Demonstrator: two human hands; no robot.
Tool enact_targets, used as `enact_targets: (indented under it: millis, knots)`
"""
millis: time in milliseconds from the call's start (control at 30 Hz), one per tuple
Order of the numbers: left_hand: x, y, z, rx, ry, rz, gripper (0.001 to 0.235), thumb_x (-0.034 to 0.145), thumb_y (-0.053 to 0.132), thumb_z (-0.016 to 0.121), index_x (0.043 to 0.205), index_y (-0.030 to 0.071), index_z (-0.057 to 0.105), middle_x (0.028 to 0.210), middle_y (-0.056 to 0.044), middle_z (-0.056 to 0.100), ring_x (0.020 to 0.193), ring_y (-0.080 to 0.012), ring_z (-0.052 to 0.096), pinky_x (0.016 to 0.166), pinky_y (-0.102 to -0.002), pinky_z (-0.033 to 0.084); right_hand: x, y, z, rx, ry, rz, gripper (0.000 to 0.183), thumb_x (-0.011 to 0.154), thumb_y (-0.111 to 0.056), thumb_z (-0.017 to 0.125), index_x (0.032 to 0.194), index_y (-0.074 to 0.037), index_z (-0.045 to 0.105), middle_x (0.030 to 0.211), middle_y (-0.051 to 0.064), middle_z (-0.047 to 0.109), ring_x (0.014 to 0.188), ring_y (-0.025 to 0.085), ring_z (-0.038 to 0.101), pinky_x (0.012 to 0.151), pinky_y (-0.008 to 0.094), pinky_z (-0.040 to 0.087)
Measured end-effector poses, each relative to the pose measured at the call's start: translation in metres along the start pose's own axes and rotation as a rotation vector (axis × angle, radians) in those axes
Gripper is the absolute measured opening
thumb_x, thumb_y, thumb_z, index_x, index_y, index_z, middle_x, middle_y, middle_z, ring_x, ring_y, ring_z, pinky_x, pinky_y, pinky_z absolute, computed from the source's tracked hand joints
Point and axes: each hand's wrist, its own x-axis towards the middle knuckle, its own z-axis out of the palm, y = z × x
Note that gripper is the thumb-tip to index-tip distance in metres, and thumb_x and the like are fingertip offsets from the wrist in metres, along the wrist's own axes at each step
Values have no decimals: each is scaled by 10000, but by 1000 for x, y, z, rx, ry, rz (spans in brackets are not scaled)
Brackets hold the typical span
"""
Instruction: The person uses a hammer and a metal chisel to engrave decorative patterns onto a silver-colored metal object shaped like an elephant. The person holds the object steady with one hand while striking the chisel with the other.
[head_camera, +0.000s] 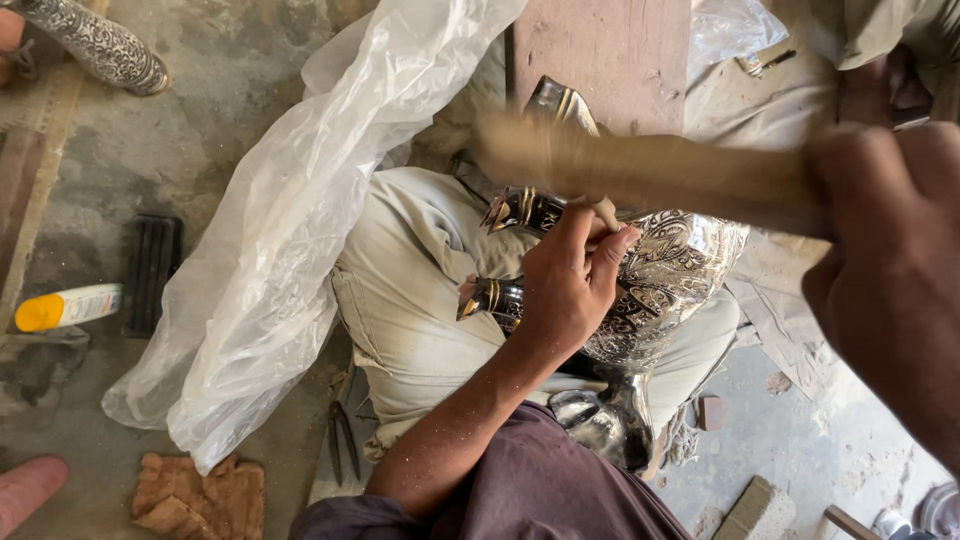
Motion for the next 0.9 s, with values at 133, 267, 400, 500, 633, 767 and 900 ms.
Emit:
enact_targets:
  millis: [133, 267, 400, 500, 633, 767, 900]
  knots:
    - [-2, 0, 1, -19, -29, -71, 148, 1051, 147, 667, 1062, 48, 557, 848, -38, 699, 679, -112, 701, 521, -247, 519, 2, 0, -3, 32, 24, 2, 383, 891, 87, 749, 1255, 46, 637, 1047, 191, 657, 910, 284, 664, 794, 368, 573]
    - [-2, 0, 3, -10, -13, -3, 149, 1055, 149, 654, 1106, 45, 559, 880, -38, 696, 741, -108, 714, 560, -230, 573, 14, -6, -9, -223, -97, -54, 317, 799, 21, 824, 1093, -5, 706, 892, 154, 674, 738, 236, 657, 604, 324, 554]
    - [-2, -3, 3, -30, -2, -73, 153, 1054, 145, 682, 1044, 57, 557, 829, -30, 683, 702, -95, 709, 533, -227, 553, 17, -8, -20, -17, 81, -99, 425, 736, 54, 788, 1145, 48, 669, 939, 191, 672, 834, 291, 675, 754, 383, 577]
    - [-2, -4, 1, 23, 24, -24, 174, 1048, 147, 690, 1087, 50, 551, 842, -31, 684, 732, -93, 703, 592, -242, 549, 19, -11, -18, 76, 65, -26, 389, 815, 31, 790, 1168, 83, 634, 964, 211, 674, 819, 292, 670, 758, 395, 570]
    - [-2, -1, 1, -16, 30, -63, 171, 1037, 148, 698, 1074, 47, 565, 836, -34, 695, 711, -99, 696, 551, -242, 519, 17, -10, -18, -232, -27, -30, 354, 810, -37, 796, 1154, -45, 713, 932, 126, 714, 837, 254, 700, 753, 353, 587]
    - [-3, 0, 1, 19, 25, -56, 183, 1021, 160, 705, 1064, 42, 572, 834, -32, 702, 702, -100, 695, 515, -241, 507, 20, -10, -18, -171, -59, 68, 326, 845, -94, 762, 1169, -78, 727, 907, 78, 733, 823, 231, 711, 872, 405, 589]
    - [-2, 1, 2, 34, 21, -55, 187, 1016, 171, 706, 1045, 35, 581, 847, -33, 718, 726, -105, 713, 521, -240, 531, 23, -4, -21, -355, -92, -89, 232, 915, -139, 723, 1146, -166, 730, 932, 55, 744, 847, 207, 713, 756, 339, 585]
